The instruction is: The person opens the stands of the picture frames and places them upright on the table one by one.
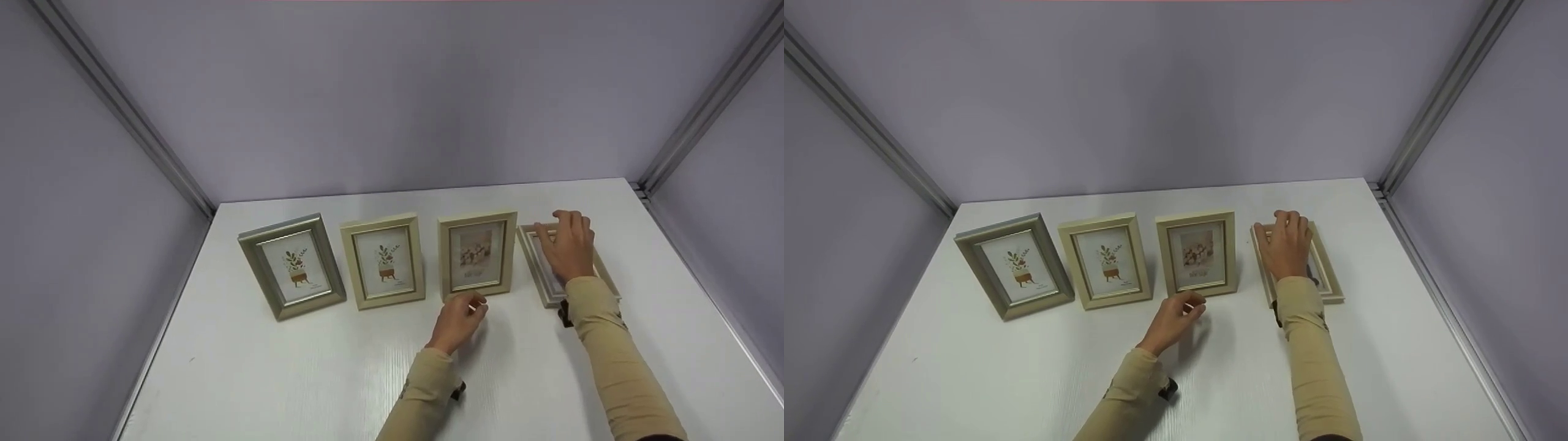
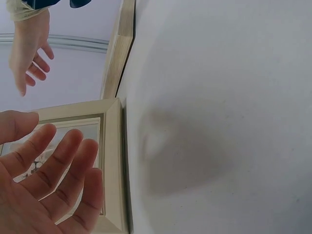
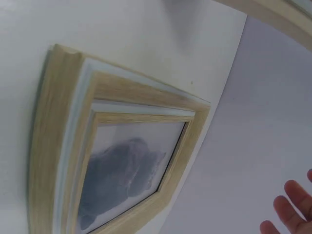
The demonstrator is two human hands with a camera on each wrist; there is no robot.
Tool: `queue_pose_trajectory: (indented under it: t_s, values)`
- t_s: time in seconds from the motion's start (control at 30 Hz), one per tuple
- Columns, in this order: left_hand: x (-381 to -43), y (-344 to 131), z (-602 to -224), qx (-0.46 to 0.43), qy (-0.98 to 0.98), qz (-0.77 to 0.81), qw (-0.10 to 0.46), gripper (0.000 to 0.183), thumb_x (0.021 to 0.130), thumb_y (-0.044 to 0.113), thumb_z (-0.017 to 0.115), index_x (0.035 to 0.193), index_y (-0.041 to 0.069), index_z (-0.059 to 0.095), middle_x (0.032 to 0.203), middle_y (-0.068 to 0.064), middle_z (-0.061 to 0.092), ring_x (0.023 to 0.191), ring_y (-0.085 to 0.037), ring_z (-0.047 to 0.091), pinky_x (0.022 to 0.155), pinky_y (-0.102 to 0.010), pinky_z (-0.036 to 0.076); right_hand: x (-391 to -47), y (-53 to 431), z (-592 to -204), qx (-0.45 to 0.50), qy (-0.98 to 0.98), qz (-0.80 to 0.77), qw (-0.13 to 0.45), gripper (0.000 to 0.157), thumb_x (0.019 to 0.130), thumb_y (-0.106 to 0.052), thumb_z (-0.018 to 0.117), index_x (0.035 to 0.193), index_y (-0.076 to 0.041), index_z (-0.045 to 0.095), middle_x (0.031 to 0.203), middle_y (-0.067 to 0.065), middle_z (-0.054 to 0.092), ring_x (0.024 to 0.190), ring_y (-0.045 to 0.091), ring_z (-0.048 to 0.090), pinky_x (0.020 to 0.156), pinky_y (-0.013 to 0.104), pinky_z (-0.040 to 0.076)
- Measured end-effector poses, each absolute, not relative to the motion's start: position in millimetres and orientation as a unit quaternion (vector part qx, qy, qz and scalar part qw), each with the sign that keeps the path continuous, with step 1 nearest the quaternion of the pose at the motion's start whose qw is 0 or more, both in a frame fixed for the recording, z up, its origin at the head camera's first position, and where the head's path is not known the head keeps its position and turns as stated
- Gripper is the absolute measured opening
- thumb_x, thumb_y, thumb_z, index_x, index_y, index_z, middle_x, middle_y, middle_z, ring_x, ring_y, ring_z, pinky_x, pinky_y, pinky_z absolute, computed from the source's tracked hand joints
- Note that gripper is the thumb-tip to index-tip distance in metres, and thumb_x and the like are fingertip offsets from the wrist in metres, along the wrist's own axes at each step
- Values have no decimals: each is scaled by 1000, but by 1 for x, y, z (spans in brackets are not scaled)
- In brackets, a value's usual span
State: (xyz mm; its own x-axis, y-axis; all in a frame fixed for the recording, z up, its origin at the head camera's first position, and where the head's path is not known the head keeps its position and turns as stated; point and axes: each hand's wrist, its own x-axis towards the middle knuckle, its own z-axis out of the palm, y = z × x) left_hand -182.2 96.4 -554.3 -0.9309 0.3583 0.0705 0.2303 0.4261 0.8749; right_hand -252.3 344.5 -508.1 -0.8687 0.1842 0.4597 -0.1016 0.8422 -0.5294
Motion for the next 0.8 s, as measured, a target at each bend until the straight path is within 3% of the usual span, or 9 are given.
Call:
queue_pose_trajectory:
  t_s: [0.2, 0.8]
  values:
    - [-185, 100, -554, 179, 842, 504, 66, 8, 98, 10, 66, 103, 7, 72, 93, 1, 67, 83, -8, 60, 73, -26, 50, -247, 353, -515, -43, -934, 255, 245, 47, 91, -19, 74, 118, 14, 54, 115, 35, 51, 109, 52, 46, 90, 67, 36]
    - [-187, 114, -551, 183, 834, 515, 70, 9, 99, 9, 66, 103, 6, 72, 92, 2, 68, 81, -7, 60, 70, -23, 50, -226, 367, -545, -49, -957, 235, 165, 62, 88, -30, 76, 124, 14, 52, 122, 38, 49, 115, 56, 43, 95, 73, 34]
